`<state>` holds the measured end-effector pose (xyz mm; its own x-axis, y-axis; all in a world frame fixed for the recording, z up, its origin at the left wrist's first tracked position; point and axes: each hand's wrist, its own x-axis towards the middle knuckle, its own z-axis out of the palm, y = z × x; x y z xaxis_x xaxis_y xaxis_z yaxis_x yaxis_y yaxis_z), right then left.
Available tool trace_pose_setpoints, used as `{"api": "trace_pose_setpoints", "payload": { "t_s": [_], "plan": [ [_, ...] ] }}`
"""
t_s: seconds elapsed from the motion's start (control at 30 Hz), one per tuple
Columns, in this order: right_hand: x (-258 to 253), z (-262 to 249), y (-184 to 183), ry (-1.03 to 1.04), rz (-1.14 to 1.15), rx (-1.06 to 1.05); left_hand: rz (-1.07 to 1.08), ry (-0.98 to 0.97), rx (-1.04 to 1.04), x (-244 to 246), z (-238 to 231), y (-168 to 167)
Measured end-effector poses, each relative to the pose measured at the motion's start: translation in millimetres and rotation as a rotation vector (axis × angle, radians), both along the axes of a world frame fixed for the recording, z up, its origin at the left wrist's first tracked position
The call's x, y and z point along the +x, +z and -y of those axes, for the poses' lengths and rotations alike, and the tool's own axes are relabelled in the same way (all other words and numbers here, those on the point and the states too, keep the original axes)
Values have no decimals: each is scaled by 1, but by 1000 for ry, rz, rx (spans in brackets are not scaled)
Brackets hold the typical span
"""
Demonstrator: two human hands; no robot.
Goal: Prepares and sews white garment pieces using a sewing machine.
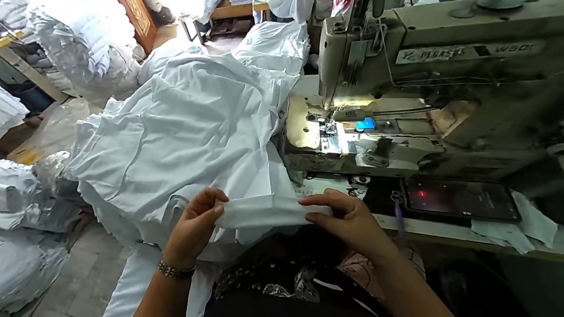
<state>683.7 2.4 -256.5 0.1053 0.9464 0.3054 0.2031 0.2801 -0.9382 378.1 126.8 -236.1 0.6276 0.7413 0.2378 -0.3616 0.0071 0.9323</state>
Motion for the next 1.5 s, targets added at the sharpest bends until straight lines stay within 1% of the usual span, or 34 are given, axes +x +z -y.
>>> {"api": "trace_pose_setpoints", "payload": {
  "t_s": [0.07, 0.13, 0.2, 0.27, 0.37, 0.43, 0.5, 0.57, 0.6, 0.63, 0.7, 0.73, 0.77, 0.8, 0.83, 0.93, 1.03, 1.1, 1.2, 1.33, 1.5],
  "plan": [
    [-2, 1, 2, -88, 176, 27, -157, 46, 208, -1, 2, 3],
    [-3, 1, 2, -128, 283, 69, -326, 217, 388, 6, 8, 8],
    [-5, 1, 2, -152, 333, 103, -426, 367, 527, 13, 13, 9],
    [-7, 1, 2, -184, 359, 121, -450, 453, 649, 16, 15, 9],
    [-8, -2, 2, -287, 513, 172, -438, 556, 776, 28, 14, 15],
    [-11, -5, 2, -305, 554, 215, -347, 509, 782, 45, 9, 25],
    [-14, -4, 3, -268, 490, 229, -236, 450, 768, 74, 0, 40],
    [-15, 3, 9, -168, 290, 183, -246, 467, 869, 109, -17, 55],
    [-12, 7, 14, -118, 156, 131, -306, 470, 954, 127, -29, 61],
    [-7, 10, 17, -103, 51, 74, -420, 454, 1044, 146, -42, 68],
    [7, 11, 16, -180, -47, -50, -804, 327, 1132, 187, -64, 79],
    [15, 8, 14, -231, -65, -114, -1002, 233, 1118, 208, -73, 82],
    [22, 3, 13, -274, -81, -155, -1152, 156, 1098, 230, -82, 83],
    [28, -1, 11, -311, -98, -171, -1236, 97, 1068, 249, -90, 82],
    [32, -6, 10, -344, -104, -168, -1259, 65, 1017, 264, -96, 81],
    [37, -19, 14, -382, -80, -161, -1110, 143, 815, 289, -121, 66],
    [34, -17, 16, -341, -76, -163, -1017, 154, 764, 290, -130, 60],
    [30, -15, 14, -350, -89, -150, -984, 147, 762, 287, -127, 62],
    [25, -18, 8, -388, -91, -134, -1018, 198, 776, 287, -118, 61],
    [22, -24, 5, -416, -89, -106, -950, 176, 837, 287, -127, 55],
    [34, -43, 6, -406, -60, -105, -981, 192, 921, 297, -138, 63]
  ]
}}
